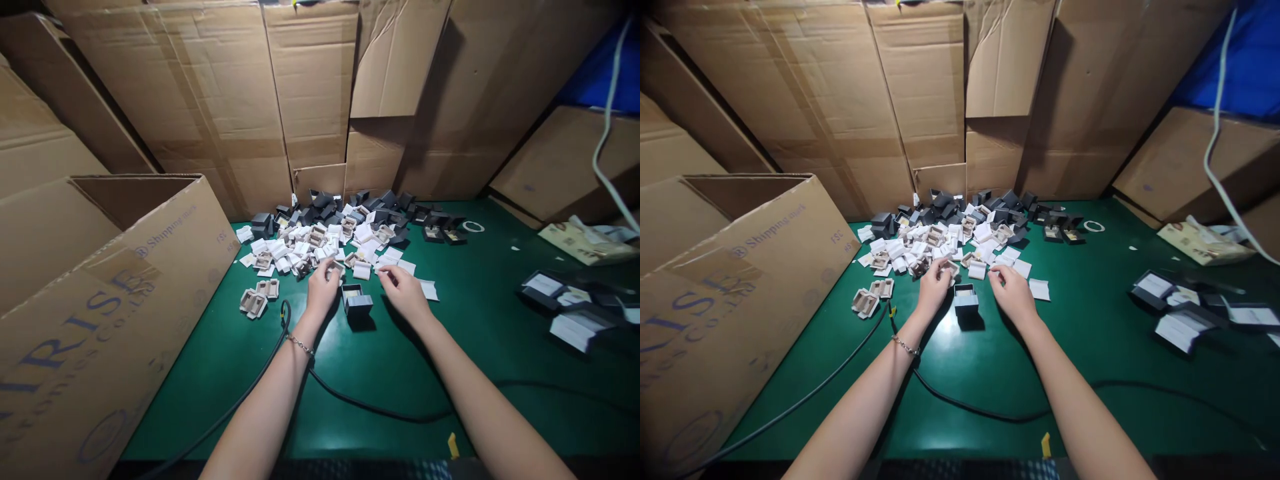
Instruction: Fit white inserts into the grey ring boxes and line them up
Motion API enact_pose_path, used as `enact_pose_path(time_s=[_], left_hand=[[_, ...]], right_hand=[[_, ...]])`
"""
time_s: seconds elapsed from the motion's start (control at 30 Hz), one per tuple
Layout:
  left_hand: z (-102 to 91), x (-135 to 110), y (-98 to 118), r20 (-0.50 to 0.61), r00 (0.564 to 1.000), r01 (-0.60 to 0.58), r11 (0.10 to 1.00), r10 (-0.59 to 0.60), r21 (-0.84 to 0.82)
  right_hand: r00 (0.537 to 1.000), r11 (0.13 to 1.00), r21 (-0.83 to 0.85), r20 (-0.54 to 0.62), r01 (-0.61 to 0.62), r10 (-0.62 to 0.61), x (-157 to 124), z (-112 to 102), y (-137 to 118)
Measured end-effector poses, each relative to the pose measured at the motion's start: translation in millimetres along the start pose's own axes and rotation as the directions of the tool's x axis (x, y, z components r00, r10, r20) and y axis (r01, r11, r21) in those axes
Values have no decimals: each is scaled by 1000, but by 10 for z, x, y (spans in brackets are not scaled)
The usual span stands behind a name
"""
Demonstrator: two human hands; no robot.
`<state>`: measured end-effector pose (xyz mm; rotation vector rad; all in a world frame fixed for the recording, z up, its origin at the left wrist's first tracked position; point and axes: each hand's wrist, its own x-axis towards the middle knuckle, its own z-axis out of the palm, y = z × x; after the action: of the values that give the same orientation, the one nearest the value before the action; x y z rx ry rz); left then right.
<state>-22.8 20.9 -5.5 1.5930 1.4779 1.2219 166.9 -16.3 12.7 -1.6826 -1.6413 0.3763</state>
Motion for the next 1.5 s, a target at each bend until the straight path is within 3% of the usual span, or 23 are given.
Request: enact_pose_path(time_s=[0.1,0.2,0.53,0.67,0.77,0.9,1.0,1.17,1.33,1.5], left_hand=[[15,-15,-12,-34,999,12,999,-10,48],[27,-30,3,-75,997,-2,988,14,154],[-227,-100,101,0,998,-53,937,57,344],[-282,-168,177,65,983,-185,926,173,330],[-251,-277,246,202,933,-345,898,297,273],[-197,-385,285,398,793,-574,785,462,233],[-184,-376,264,448,744,-628,748,495,216],[-192,-319,208,432,786,-583,761,441,284],[-194,-315,173,408,813,-542,798,416,265],[-151,-328,149,369,831,-532,789,418,305]], right_hand=[[992,982,-144,-6,121,-123,4,57,48],[986,956,-240,19,168,-169,-37,146,13],[989,960,-255,117,114,-86,-75,253,-30],[988,958,-266,134,109,-75,-81,297,-6],[989,948,-295,126,115,-81,-83,311,-13],[982,932,-336,172,135,-80,-69,304,-34],[972,931,-339,226,139,-63,-57,299,-27],[966,948,-284,250,143,-71,-37,339,37],[986,979,-184,154,84,-56,-1,395,82],[987,986,59,-13,158,-158,-2,338,86]])
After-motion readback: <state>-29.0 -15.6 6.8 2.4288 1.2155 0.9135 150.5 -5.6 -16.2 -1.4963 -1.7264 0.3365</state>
